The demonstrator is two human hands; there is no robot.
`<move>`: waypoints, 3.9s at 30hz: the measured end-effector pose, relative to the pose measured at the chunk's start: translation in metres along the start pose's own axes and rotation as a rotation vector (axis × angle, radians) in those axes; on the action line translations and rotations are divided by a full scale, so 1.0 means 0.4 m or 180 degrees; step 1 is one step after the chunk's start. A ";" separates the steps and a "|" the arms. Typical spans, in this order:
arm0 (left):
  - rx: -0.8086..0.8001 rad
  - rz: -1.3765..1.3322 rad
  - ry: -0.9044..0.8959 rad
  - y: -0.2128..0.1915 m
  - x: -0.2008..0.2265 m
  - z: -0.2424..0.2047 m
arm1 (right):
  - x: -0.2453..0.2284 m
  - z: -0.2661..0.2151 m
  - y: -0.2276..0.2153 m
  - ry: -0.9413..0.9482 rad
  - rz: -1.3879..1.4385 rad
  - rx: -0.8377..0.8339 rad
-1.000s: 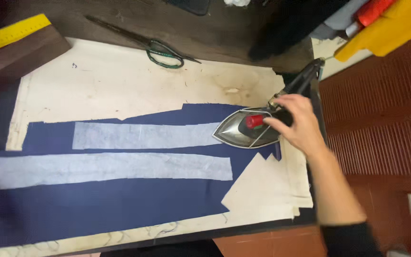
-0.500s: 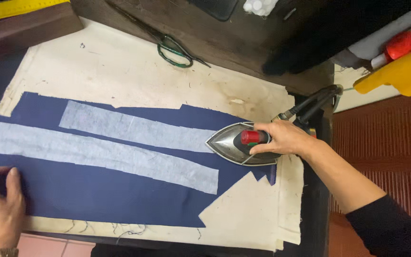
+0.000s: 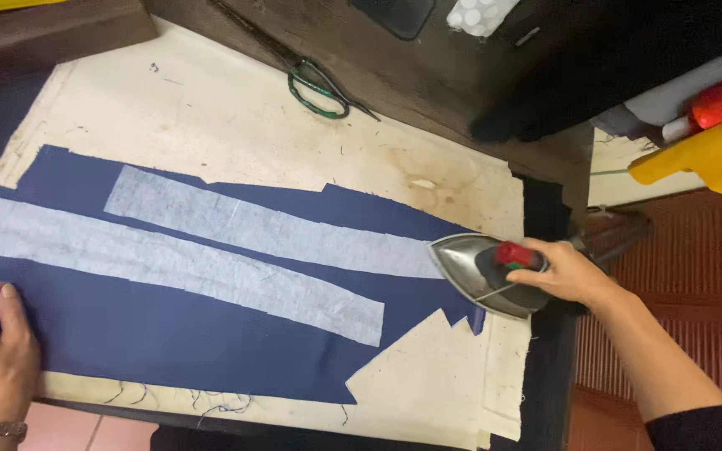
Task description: The person aligns strips of white interfacing onto blue fabric and presses them with a steam iron on a worktable.
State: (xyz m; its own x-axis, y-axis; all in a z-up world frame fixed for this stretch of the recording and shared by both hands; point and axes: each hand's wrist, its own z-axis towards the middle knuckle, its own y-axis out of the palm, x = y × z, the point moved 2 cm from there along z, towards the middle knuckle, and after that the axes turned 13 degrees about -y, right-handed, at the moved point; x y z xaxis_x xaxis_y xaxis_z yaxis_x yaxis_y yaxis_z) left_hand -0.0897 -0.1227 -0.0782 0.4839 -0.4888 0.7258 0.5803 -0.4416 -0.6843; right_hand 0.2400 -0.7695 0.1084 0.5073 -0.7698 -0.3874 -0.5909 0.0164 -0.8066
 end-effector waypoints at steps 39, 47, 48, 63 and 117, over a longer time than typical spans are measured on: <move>0.0950 0.1150 0.0382 -0.032 0.086 0.009 | -0.541 0.367 0.012 -0.0405 -0.0945 -0.0246; 0.0503 0.0321 0.0503 -0.080 0.300 0.273 | -0.453 0.381 0.062 -0.0437 -0.0895 -0.0482; 0.0531 0.0314 0.0526 -0.072 0.341 0.344 | -0.493 0.385 0.032 -0.0447 -0.0903 -0.0447; -0.1287 0.1880 0.1099 0.134 0.360 0.808 | -0.533 0.354 0.005 -0.0231 0.0147 0.0483; -0.1153 0.0385 0.0906 0.137 0.602 -0.400 | -0.154 -0.117 0.341 0.1410 -0.0717 0.1455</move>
State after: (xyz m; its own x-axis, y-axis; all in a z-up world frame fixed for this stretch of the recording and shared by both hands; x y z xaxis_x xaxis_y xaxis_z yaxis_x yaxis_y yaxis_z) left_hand -0.0461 -0.3848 0.0479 0.3060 -0.7172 0.6261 0.2408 -0.5780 -0.7797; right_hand 0.0986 -0.7496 0.0431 0.2244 -0.9734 -0.0467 -0.1265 0.0184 -0.9918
